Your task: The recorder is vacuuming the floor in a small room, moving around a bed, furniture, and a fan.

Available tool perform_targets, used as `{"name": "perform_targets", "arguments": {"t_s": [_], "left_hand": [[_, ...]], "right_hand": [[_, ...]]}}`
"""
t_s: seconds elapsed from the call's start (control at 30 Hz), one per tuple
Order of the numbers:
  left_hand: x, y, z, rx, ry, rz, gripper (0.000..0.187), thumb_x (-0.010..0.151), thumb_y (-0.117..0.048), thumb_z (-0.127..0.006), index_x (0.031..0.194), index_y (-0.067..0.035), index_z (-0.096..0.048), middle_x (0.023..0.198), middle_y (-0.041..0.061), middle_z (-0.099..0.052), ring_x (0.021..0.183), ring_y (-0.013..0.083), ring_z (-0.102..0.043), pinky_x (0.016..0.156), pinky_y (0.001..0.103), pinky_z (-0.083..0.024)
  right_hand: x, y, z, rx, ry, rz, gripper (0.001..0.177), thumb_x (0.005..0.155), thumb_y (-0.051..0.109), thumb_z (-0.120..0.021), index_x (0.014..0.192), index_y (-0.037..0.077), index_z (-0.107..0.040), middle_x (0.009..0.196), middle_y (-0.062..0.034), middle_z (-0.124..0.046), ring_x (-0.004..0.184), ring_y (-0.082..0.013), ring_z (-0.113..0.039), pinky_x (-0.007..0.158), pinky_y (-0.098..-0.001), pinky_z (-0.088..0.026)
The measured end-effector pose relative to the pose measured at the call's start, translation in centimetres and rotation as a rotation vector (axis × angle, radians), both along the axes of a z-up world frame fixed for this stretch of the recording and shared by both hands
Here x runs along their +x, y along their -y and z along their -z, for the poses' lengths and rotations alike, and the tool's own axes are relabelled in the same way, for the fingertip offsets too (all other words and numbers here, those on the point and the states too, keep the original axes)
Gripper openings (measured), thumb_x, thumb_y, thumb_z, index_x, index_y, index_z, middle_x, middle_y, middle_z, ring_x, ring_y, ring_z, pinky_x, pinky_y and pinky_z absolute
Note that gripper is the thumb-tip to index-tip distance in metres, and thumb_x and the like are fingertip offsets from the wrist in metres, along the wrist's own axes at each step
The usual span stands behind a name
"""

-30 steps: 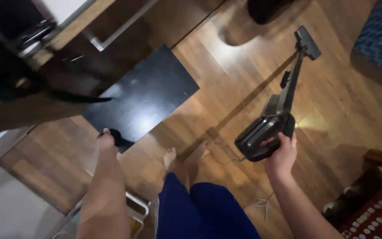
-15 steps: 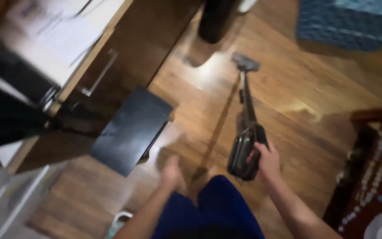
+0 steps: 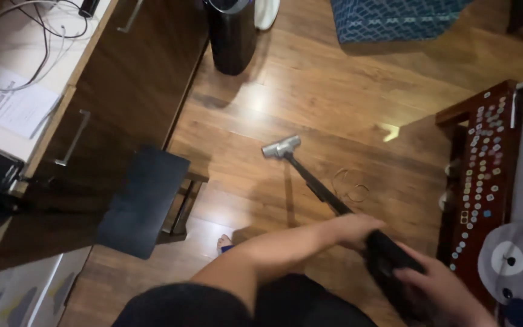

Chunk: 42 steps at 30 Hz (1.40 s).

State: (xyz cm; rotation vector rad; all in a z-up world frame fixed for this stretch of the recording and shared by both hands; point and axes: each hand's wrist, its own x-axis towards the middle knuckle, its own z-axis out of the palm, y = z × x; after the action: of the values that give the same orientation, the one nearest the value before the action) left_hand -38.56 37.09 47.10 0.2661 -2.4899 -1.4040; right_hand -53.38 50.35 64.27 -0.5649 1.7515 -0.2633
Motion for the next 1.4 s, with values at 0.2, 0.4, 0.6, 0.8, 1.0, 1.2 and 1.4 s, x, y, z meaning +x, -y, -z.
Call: {"name": "perform_targets", "arguments": {"t_s": [0.2, 0.4, 0.6, 0.8, 1.0, 1.2, 1.4], "left_hand": [[-12.0, -4.2, 2.6, 0.040, 0.038, 0.171, 0.046, 0.077, -0.036, -0.086, 0.111, -0.011, -0.069, 0.110, 0.014, -0.075, 0.108, 0.0362, -0.070, 0.091, 0.046, -0.056], [-12.5, -0.1, -0.9, 0.135, 0.060, -0.138, 0.043, 0.081, -0.030, -0.080, 0.115, -0.010, -0.064, 0.110, 0.017, -0.072, 0.106, 0.0388, -0.068, 0.088, 0.048, -0.054], [-6.4, 10.3, 0.9, 0.040, 0.089, -0.513, 0.041, 0.073, -0.010, -0.078, 0.107, -0.004, -0.055, 0.106, 0.023, -0.066, 0.103, 0.0444, -0.066, 0.086, 0.049, -0.054], [3.5, 20.7, 2.6, 0.105, 0.188, -0.819, 0.039, 0.074, -0.003, -0.073, 0.109, -0.007, -0.057, 0.109, 0.023, -0.068, 0.105, 0.0435, -0.066, 0.085, 0.049, -0.054], [10.2, 27.1, 5.0, 0.085, 0.071, -0.999, 0.041, 0.081, -0.001, -0.069, 0.120, -0.004, -0.055, 0.112, 0.024, -0.068, 0.108, 0.0430, -0.065, 0.089, 0.045, -0.054], [12.7, 30.5, 4.7, 0.154, 0.049, -1.090, 0.048, 0.083, 0.002, -0.065, 0.129, -0.003, -0.053, 0.114, 0.020, -0.069, 0.109, 0.0406, -0.067, 0.092, 0.042, -0.054], [10.9, 32.4, 3.6, 0.225, 0.147, -1.154, 0.048, 0.079, -0.003, -0.070, 0.126, -0.007, -0.056, 0.123, 0.020, -0.065, 0.113, 0.0399, -0.066, 0.093, 0.042, -0.055]], "right_hand": [[-15.8, -3.4, 0.4, 0.335, -0.185, -0.327, 0.080, 0.088, 0.020, -0.078, 0.155, 0.041, -0.040, 0.073, -0.0140, -0.069, 0.060, -0.0232, -0.064, 0.062, -0.0360, -0.055], [-15.5, 6.3, -3.9, 0.369, -0.268, -0.528, 0.086, 0.086, 0.021, -0.070, 0.161, 0.044, -0.035, 0.081, -0.0115, -0.071, 0.061, -0.0214, -0.065, 0.061, -0.0354, -0.060], [-9.3, 20.4, -3.0, -0.091, -0.227, -1.000, 0.083, 0.079, 0.026, -0.070, 0.157, 0.037, -0.044, 0.093, -0.0078, -0.077, 0.084, -0.0221, -0.071, 0.082, -0.0341, -0.058], [-0.7, 32.3, 1.1, -0.506, -0.118, -1.067, 0.076, 0.075, 0.031, -0.074, 0.147, 0.022, -0.052, 0.105, -0.0131, -0.075, 0.092, -0.0258, -0.073, 0.089, -0.0363, -0.056], [5.5, 40.9, 4.0, -0.617, -0.122, -1.220, 0.073, 0.074, 0.035, -0.072, 0.143, 0.018, -0.056, 0.107, -0.0208, -0.074, 0.095, -0.0354, -0.070, 0.084, -0.0424, -0.055], [8.9, 45.8, 2.2, -0.453, -0.173, -1.234, 0.080, 0.073, 0.036, -0.068, 0.148, 0.016, -0.050, 0.098, -0.0231, -0.075, 0.090, -0.0354, -0.073, 0.085, -0.0415, -0.057], [6.3, 48.6, 2.7, -0.530, -0.024, -1.248, 0.072, 0.075, 0.035, -0.066, 0.144, 0.019, -0.056, 0.096, -0.0196, -0.076, 0.088, -0.0347, -0.073, 0.081, -0.0434, -0.057]]}}
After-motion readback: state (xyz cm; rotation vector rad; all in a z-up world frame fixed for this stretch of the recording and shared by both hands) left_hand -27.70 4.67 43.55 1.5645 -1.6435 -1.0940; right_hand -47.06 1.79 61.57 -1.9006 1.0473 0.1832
